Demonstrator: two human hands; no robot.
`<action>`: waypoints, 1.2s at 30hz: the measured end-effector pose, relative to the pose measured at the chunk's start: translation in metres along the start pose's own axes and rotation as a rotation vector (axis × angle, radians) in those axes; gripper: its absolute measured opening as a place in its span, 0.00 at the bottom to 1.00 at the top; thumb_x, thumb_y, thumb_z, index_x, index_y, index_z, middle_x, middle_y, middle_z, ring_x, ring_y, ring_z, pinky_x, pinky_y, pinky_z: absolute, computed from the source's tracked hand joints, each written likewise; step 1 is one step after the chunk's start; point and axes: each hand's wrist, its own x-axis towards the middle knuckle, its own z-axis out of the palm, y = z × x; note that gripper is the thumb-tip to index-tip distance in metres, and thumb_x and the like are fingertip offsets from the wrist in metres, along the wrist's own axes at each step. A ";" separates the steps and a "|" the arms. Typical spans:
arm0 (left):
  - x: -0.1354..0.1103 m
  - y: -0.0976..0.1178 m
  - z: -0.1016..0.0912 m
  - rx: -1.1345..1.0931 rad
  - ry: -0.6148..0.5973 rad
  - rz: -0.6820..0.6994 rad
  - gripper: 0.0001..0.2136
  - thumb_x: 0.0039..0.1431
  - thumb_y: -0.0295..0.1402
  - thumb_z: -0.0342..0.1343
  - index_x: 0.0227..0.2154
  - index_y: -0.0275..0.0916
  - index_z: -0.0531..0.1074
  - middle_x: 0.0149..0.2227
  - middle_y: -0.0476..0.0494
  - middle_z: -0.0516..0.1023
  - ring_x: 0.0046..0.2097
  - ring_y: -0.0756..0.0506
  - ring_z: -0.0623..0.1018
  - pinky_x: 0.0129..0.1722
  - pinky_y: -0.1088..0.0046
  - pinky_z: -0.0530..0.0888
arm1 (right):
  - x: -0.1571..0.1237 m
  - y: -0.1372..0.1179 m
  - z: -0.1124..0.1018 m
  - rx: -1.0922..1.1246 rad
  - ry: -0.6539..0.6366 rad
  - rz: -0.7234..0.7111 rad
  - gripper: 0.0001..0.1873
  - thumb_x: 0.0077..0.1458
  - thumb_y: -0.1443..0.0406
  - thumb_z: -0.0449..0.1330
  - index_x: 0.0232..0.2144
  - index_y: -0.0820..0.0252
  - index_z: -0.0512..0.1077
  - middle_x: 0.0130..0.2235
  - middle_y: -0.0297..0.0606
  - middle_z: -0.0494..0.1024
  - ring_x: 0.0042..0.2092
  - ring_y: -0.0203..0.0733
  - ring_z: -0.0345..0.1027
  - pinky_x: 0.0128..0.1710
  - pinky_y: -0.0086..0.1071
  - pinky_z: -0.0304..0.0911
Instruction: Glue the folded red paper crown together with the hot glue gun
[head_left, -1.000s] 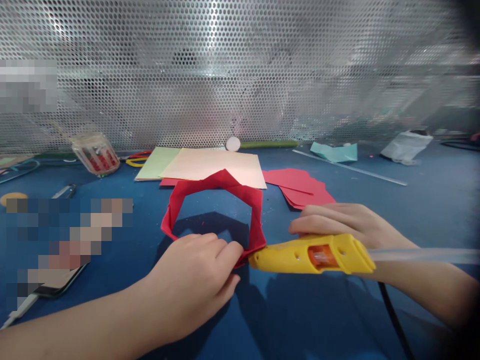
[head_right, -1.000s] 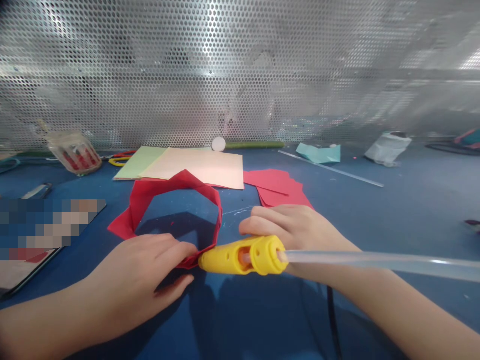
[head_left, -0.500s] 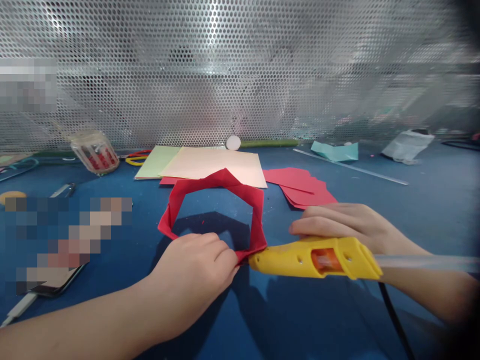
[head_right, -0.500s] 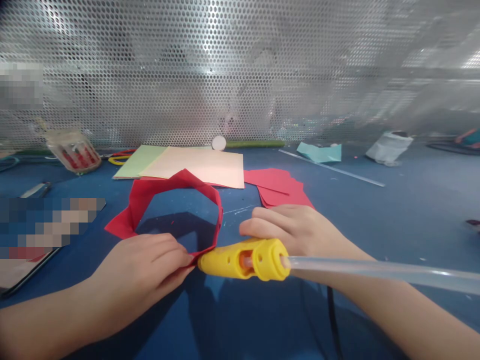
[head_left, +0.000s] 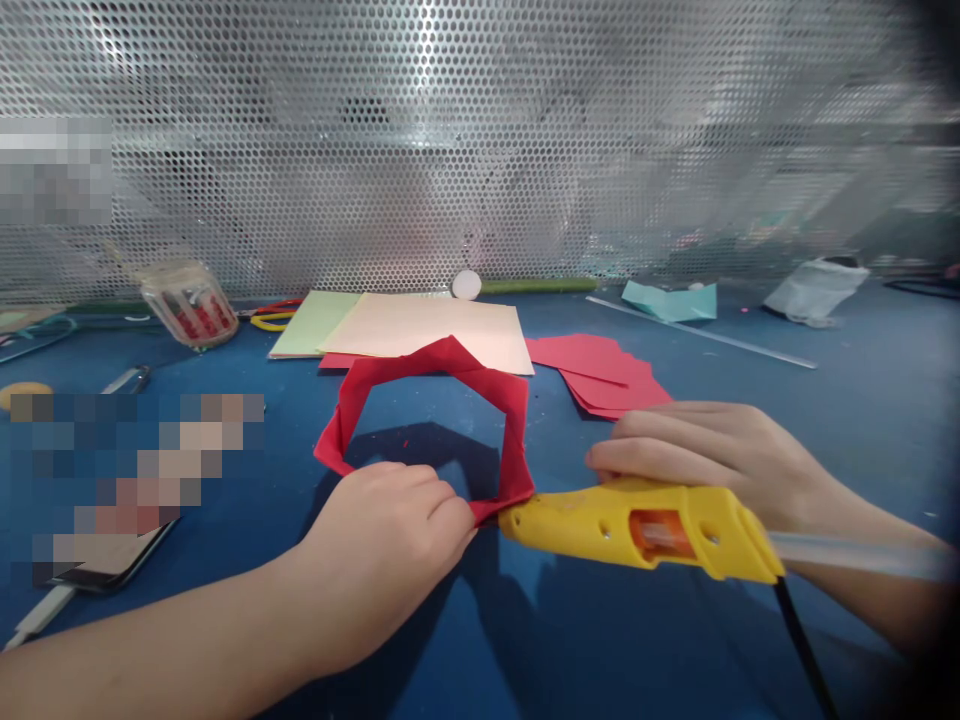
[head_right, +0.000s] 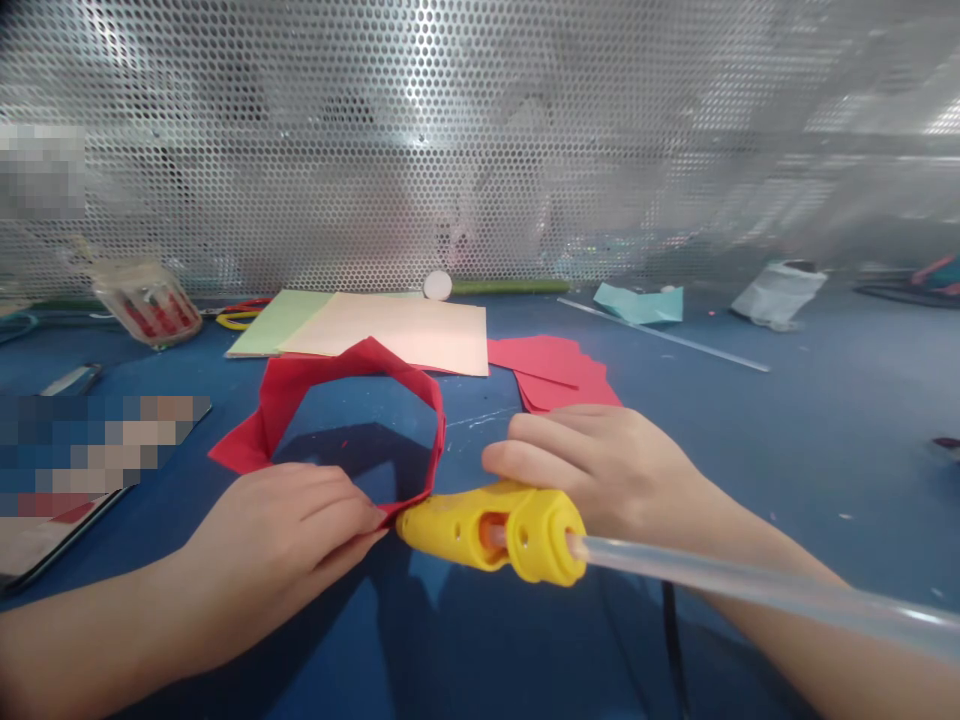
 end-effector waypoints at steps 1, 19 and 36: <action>0.000 0.000 0.000 0.002 -0.001 0.000 0.14 0.63 0.25 0.47 0.24 0.39 0.72 0.21 0.51 0.74 0.23 0.48 0.72 0.23 0.71 0.65 | -0.002 0.000 0.001 -0.006 -0.001 0.016 0.08 0.64 0.69 0.43 0.40 0.56 0.61 0.29 0.34 0.71 0.25 0.36 0.63 0.25 0.30 0.60; -0.005 -0.004 -0.001 -0.033 0.026 0.036 0.18 0.67 0.27 0.43 0.24 0.37 0.74 0.21 0.50 0.75 0.22 0.47 0.73 0.22 0.70 0.68 | -0.008 0.005 0.001 -0.034 0.051 0.047 0.09 0.66 0.64 0.43 0.39 0.53 0.62 0.28 0.33 0.73 0.24 0.36 0.64 0.24 0.31 0.58; 0.001 -0.001 0.002 -0.133 0.042 -0.060 0.13 0.61 0.25 0.48 0.24 0.38 0.75 0.22 0.50 0.77 0.23 0.47 0.73 0.24 0.69 0.68 | -0.006 0.000 -0.001 -0.027 -0.009 0.035 0.09 0.67 0.64 0.41 0.39 0.54 0.60 0.28 0.33 0.72 0.25 0.37 0.62 0.25 0.31 0.57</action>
